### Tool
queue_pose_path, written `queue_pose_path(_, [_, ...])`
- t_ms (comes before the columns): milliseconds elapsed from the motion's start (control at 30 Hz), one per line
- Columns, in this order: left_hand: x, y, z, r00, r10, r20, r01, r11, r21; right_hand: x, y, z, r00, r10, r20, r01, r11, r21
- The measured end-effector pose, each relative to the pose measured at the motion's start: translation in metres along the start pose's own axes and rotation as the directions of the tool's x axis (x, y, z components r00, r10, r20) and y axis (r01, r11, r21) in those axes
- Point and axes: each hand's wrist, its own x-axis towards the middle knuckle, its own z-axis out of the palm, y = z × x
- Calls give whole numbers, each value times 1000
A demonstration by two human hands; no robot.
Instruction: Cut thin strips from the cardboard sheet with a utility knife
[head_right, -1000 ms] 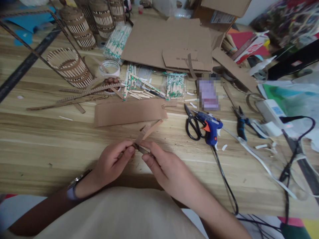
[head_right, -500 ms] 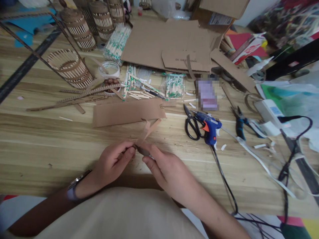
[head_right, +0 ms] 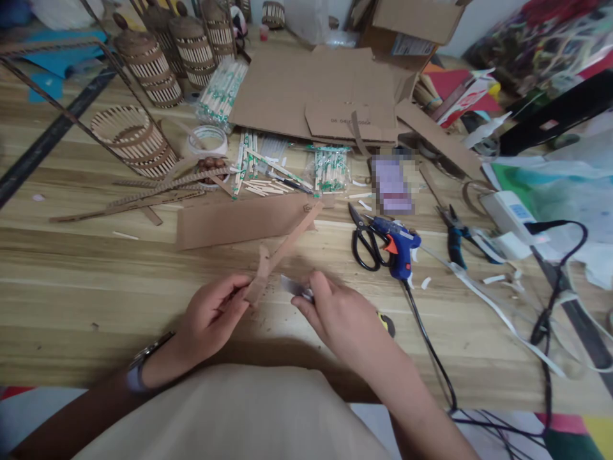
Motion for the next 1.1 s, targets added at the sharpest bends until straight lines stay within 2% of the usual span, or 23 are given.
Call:
queue_pose_path(67, [1,-1,1,999,-38,-22,38,999,-13,4,5,16,997,-65,-36,59,986,-154])
queue_pose_path(167, [1,-1,2,996,-82,-23,81,996,-43,10,6,36,983,-170,-74,143,949,-282])
queue_pose_path(333, [2,-3,2,998,-46,-34,45,998,-41,14,1,40,969,-225,-99,175,916,-362])
queue_pose_path(467, [2,-3,2,998,-20,-57,19,1000,-11,12,-2,31,957,-202,-210,146,956,-255])
queue_pose_path(600, [3,-3,2,999,-10,-51,12,1000,26,10,-9,24,915,-192,-354,173,981,-85])
queue_pose_path(700, [3,-4,4,998,37,-48,-34,998,61,11,-18,21,878,-207,-432,215,976,-31])
queue_pose_path(867, [2,-7,6,993,114,-15,-111,985,129,14,-27,23,865,-220,-452,258,966,24])
queue_pose_path(1100, [2,-7,6,970,245,-4,-235,936,262,15,-23,30,834,-221,-505,276,960,37])
